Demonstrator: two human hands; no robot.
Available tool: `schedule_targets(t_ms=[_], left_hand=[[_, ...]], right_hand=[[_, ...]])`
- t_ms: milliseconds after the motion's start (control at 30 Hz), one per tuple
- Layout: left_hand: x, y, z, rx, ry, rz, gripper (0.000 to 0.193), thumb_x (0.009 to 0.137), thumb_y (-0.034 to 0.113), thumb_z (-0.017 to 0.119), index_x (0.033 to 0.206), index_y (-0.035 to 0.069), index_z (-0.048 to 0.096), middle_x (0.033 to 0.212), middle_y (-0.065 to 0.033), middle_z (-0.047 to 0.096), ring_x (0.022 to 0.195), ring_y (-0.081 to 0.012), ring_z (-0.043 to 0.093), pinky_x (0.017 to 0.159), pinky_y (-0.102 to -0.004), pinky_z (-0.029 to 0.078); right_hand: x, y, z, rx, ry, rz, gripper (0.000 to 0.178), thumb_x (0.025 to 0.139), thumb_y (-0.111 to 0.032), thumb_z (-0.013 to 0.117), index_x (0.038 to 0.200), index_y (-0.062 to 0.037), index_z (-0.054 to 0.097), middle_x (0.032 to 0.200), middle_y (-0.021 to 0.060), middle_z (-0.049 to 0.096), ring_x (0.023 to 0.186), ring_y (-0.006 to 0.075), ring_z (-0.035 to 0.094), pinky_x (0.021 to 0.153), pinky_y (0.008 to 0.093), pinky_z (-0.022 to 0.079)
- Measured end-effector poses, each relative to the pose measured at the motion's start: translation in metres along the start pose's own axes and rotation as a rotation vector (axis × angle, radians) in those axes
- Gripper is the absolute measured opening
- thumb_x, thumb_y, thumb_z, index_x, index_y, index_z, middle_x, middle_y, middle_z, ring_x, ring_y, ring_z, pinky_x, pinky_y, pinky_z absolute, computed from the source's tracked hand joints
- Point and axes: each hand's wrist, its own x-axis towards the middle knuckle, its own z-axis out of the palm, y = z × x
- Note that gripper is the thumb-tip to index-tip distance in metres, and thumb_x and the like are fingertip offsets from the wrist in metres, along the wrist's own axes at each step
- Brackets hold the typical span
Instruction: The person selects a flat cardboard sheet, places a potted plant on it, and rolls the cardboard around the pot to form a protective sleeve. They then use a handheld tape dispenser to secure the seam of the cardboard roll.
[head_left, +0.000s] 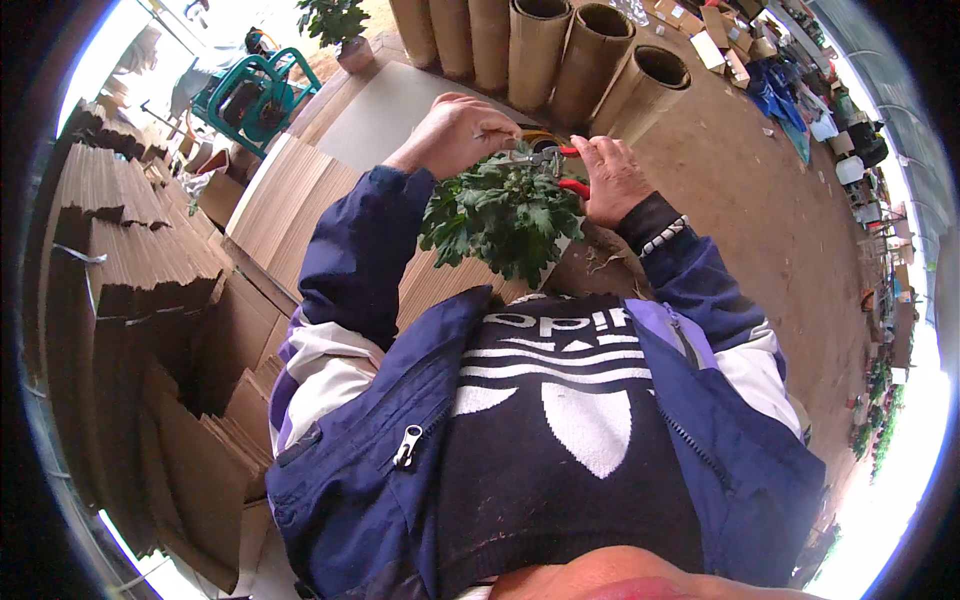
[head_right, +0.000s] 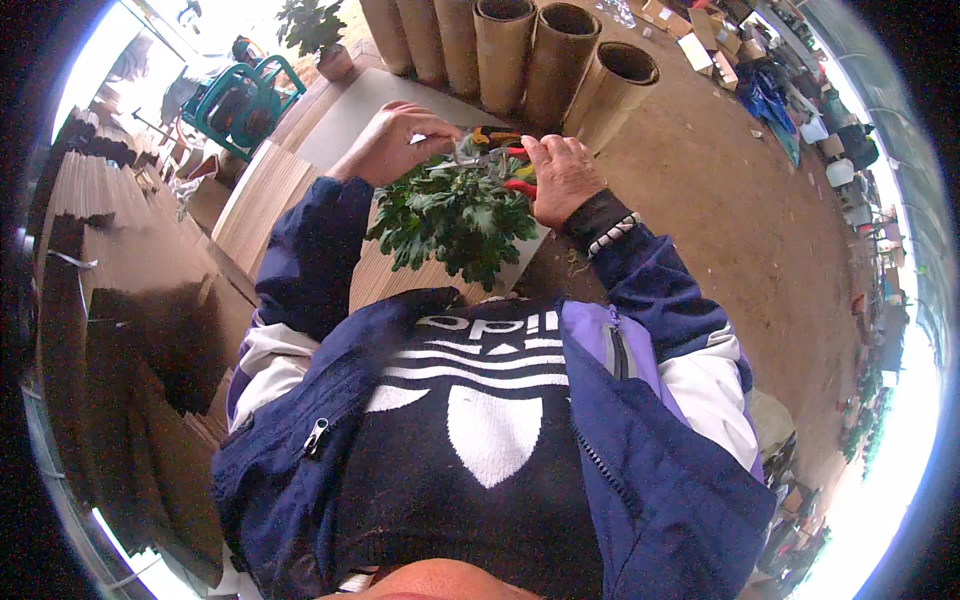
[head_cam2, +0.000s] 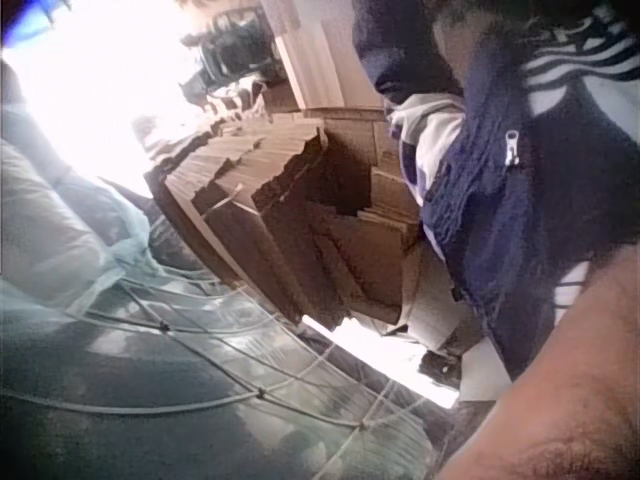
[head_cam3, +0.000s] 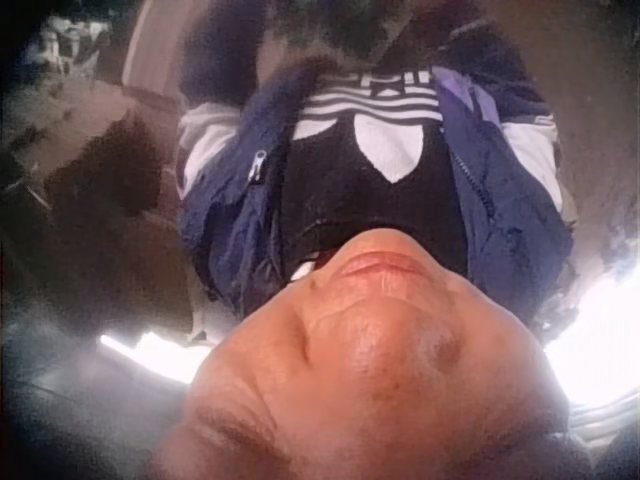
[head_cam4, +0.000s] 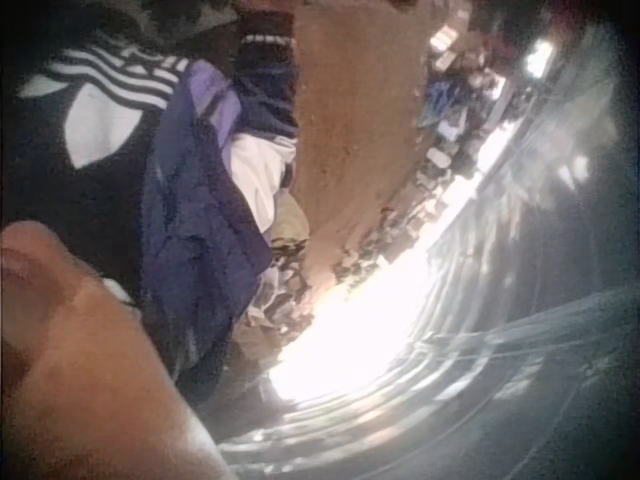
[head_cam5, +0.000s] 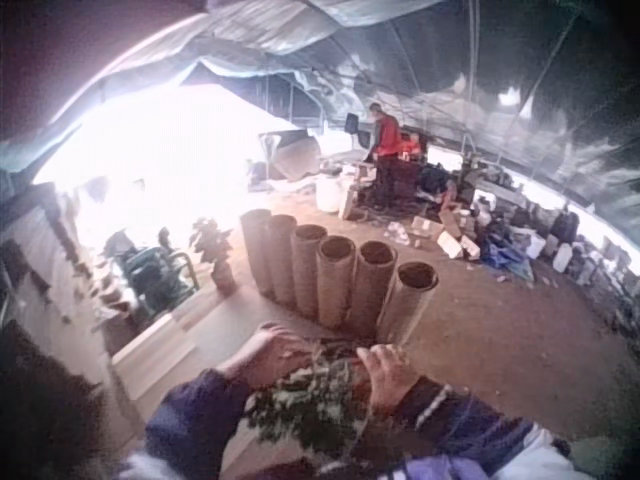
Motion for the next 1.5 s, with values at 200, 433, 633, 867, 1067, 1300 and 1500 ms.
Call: schedule_targets(t_ms=[200,433,633,867,1067,1300,1500], left_hand=[[0.007,0.011,-0.004,0.095,-0.005,-0.014,0.017,0.089,0.030,0.067,0.093,0.016,0.074,0.089,-0.0010,0.071,0.089,-0.0205,0.066,0.101,-0.0412,0.036],[0.005,0.011,0.004,0.143,-0.005,-0.061,0.014,0.091,0.027,0.064,0.093,0.015,0.072,0.089,-0.0006,0.070,0.089,-0.0211,0.065,0.105,-0.0447,0.033],[0.005,0.007,0.013,0.128,0.051,0.008,0.010,0.086,0.020,0.063,0.089,0.013,0.071,0.085,-0.0025,0.069,0.088,-0.0224,0.065,0.101,-0.0444,0.037],[0.006,0.007,0.005,0.258,0.047,0.039,0.004,0.078,0.022,0.067,0.078,0.018,0.067,0.079,0.0028,0.064,0.089,-0.0201,0.060,0.096,-0.0413,0.036],[0.006,0.016,0.005,0.137,0.079,-0.072,0.010,0.086,0.024,0.063,0.083,0.017,0.070,0.082,0.0000,0.066,0.096,-0.0206,0.061,0.107,-0.0479,0.027],[0.004,0.014,0.011,0.135,0.077,-0.046,0.012,0.085,0.022,0.063,0.076,0.015,0.067,0.081,-0.0018,0.066,0.093,-0.0217,0.063,0.105,-0.0467,0.030],[0.007,0.004,0.023,0.145,0.150,0.004,0.010,0.079,0.023,0.062,0.072,0.019,0.067,0.073,-0.0008,0.063,0.089,-0.0211,0.061,0.106,-0.0528,0.025]], right_hand=[[0.001,0.001,-0.003,0.019,-0.123,0.063,0.072,0.075,-0.027,0.071,0.139,-0.0076,0.045,0.116,0.0148,0.051,0.111,0.0342,0.051,0.098,0.0449,0.042],[-0.002,-0.003,-0.002,0.025,-0.094,0.070,0.075,0.074,-0.026,0.071,0.142,-0.0094,0.042,0.118,0.0155,0.050,0.112,0.0348,0.050,0.098,0.0451,0.043],[-0.003,0.002,0.003,0.029,-0.139,0.092,0.074,0.072,-0.022,0.069,0.140,-0.0081,0.044,0.116,0.0169,0.051,0.108,0.0359,0.052,0.095,0.0464,0.045],[0.006,-0.002,0.003,-0.022,0.101,-0.023,0.063,0.077,-0.030,0.068,0.129,0.0005,0.050,0.106,0.0191,0.055,0.099,0.0394,0.053,0.086,0.0479,0.045],[0.010,-0.002,-0.002,-0.057,0.077,-0.032,0.046,0.072,-0.022,0.066,0.113,-0.0055,0.055,0.097,0.0144,0.053,0.090,0.0348,0.053,0.081,0.0456,0.045],[0.014,0.007,0.008,-0.085,0.213,-0.153,0.047,0.070,-0.020,0.069,0.112,-0.0042,0.056,0.101,0.0154,0.056,0.093,0.0356,0.055,0.082,0.0455,0.044],[0.010,0.009,0.016,0.004,0.105,-0.094,0.045,0.072,-0.017,0.066,0.113,-0.0031,0.056,0.100,0.0160,0.057,0.094,0.0366,0.055,0.081,0.0461,0.045]])
